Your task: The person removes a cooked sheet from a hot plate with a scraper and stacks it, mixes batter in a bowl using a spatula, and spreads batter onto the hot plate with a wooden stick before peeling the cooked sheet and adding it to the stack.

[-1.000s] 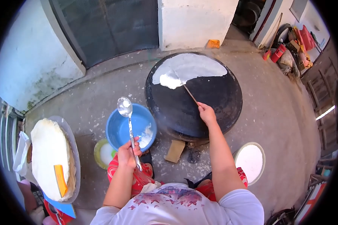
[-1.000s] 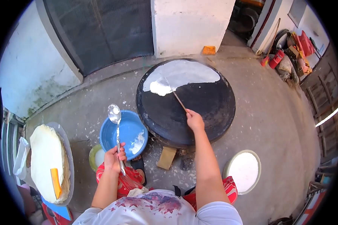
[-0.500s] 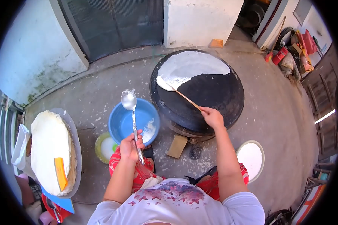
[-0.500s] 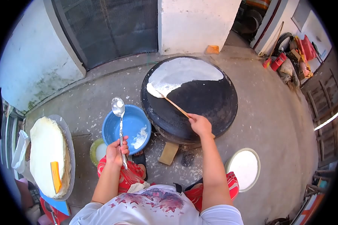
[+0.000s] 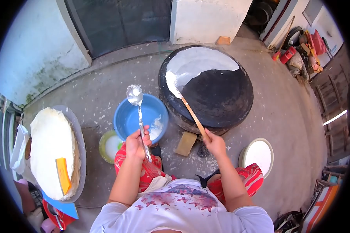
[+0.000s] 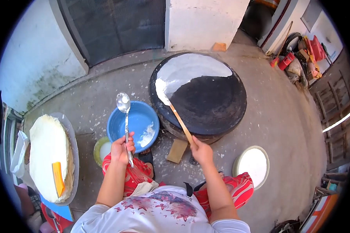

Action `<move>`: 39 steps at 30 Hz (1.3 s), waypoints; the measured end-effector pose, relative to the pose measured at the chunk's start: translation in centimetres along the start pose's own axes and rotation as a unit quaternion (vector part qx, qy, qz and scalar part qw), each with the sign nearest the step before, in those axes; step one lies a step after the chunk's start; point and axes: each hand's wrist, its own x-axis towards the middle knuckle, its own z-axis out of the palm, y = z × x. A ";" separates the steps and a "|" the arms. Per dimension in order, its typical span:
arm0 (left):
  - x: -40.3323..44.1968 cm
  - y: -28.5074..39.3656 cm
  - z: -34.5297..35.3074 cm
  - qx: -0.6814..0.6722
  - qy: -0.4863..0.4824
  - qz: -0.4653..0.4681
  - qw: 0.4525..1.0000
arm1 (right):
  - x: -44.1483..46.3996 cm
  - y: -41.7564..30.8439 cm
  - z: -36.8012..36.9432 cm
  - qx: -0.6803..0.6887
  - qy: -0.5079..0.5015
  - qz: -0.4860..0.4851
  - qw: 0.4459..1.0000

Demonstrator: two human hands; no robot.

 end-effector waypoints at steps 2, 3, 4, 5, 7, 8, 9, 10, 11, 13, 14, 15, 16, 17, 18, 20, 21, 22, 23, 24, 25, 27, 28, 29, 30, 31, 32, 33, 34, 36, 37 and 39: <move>-0.2 0.3 0.0 -0.003 -0.001 -0.001 1.000 | -2.1 0.0 1.0 -0.071 0.020 -0.040 0.996; -0.2 0.4 -0.2 -0.001 0.000 -0.001 1.000 | -2.4 0.1 1.7 -0.105 0.025 -0.062 0.992; -0.3 0.5 -0.4 0.002 0.001 -0.001 1.000 | -2.0 -0.2 2.7 -0.106 0.024 -0.062 0.992; -0.4 0.6 -0.5 -0.006 -0.002 -0.009 1.000 | -1.2 -0.7 4.1 -0.106 0.071 -0.055 0.990; -0.7 0.8 -0.6 0.000 0.000 -0.014 1.000 | 1.2 -2.5 6.6 -0.114 0.123 -0.087 0.982; -0.8 0.9 -0.5 0.006 -0.002 -0.017 1.000 | 2.3 -5.5 6.7 -0.096 0.091 -0.088 0.987; -0.8 1.0 -0.8 0.005 -0.009 -0.023 1.000 | 3.2 -8.5 6.9 -0.078 0.058 -0.090 0.991; -0.9 1.1 -0.8 0.007 -0.007 -0.021 1.000 | 5.1 -9.0 9.1 -0.104 0.068 -0.128 0.984; -1.1 1.1 -0.6 0.003 -0.009 -0.019 1.000 | 6.5 -11.3 10.1 -0.123 0.041 -0.117 0.985; -1.0 1.2 -0.7 0.003 -0.009 -0.008 1.000 | 9.9 -13.4 13.6 -0.175 0.035 -0.117 0.977; -1.0 1.2 -0.8 0.005 -0.007 -0.006 1.000 | 10.8 -14.8 14.3 -0.192 0.014 -0.109 0.975; -1.1 1.3 -0.7 0.006 -0.002 -0.003 1.000 | 11.6 -15.6 15.1 -0.194 0.011 -0.096 0.976; -1.3 1.3 -0.7 0.005 0.003 -0.002 1.000 | 11.8 -16.0 15.6 -0.196 0.008 -0.082 0.977; -1.5 1.4 -0.6 0.003 -0.001 0.000 1.000 | 11.6 -15.8 15.9 -0.195 0.006 -0.081 0.977; -1.6 1.6 -0.8 0.003 0.000 -0.002 1.000 | 10.9 -15.2 15.7 -0.171 0.015 -0.072 0.983; -1.6 1.9 -1.0 -0.012 -0.012 -0.005 1.000 | 8.6 -13.8 14.5 -0.153 0.029 -0.060 0.986; -1.6 1.9 -1.1 -0.014 -0.012 -0.010 1.000 | 6.1 -12.9 13.7 -0.105 0.028 -0.052 0.993; -1.8 2.1 -1.1 -0.017 -0.014 -0.007 1.000 | 4.1 -12.7 13.0 -0.055 0.027 -0.044 0.997; -1.8 2.2 -1.1 -0.019 -0.015 -0.004 1.000 | 2.8 -13.1 12.4 -0.057 0.028 -0.042 0.997; -1.6 2.2 -1.0 -0.020 -0.016 -0.006 1.000 | 1.6 -13.7 11.9 -0.043 0.007 -0.026 0.999; -1.5 2.2 -1.1 -0.011 -0.018 0.001 1.000 | 0.7 -13.9 11.9 -0.027 -0.017 -0.008 0.999; -1.5 2.3 -1.3 0.004 -0.023 0.007 1.000 | 3.4 -13.6 14.9 -0.066 -0.006 -0.035 0.997; -1.5 2.3 -1.3 0.007 -0.020 0.007 1.000 | 5.4 -13.5 16.0 -0.109 0.003 -0.067 0.992; -1.6 2.3 -1.4 0.011 -0.015 0.007 1.000 | 6.6 -13.9 15.9 -0.132 -0.001 -0.036 0.991; -1.9 2.5 -1.5 0.016 -0.014 0.008 1.000 | 6.2 -13.6 15.8 -0.127 -0.002 -0.035 0.991; -2.0 2.5 -1.5 0.007 -0.011 0.002 1.000 | 5.5 -13.2 15.1 -0.104 0.012 -0.016 0.994; -1.9 2.4 -1.5 -0.004 -0.012 -0.006 1.000 | 4.7 -12.6 14.2 -0.084 0.028 0.004 0.996; -1.7 2.3 -1.6 -0.005 -0.014 -0.010 1.000 | 2.8 -12.0 13.7 -0.033 0.070 0.003 0.997; -1.3 2.5 -1.8 0.000 -0.020 -0.008 1.000 | 1.4 -12.3 13.0 -0.034 0.075 0.005 0.997; -1.3 2.5 -2.0 0.004 -0.022 -0.009 1.000 | -1.2 -13.1 12.1 -0.016 0.017 0.026 0.999; -1.3 2.4 -1.8 0.007 -0.031 -0.002 0.999 | -0.1 -12.1 14.0 -0.027 0.032 -0.016 0.999; -1.4 2.4 -1.6 0.015 -0.041 0.008 0.999 | 2.5 -11.3 15.9 -0.065 0.060 -0.037 0.995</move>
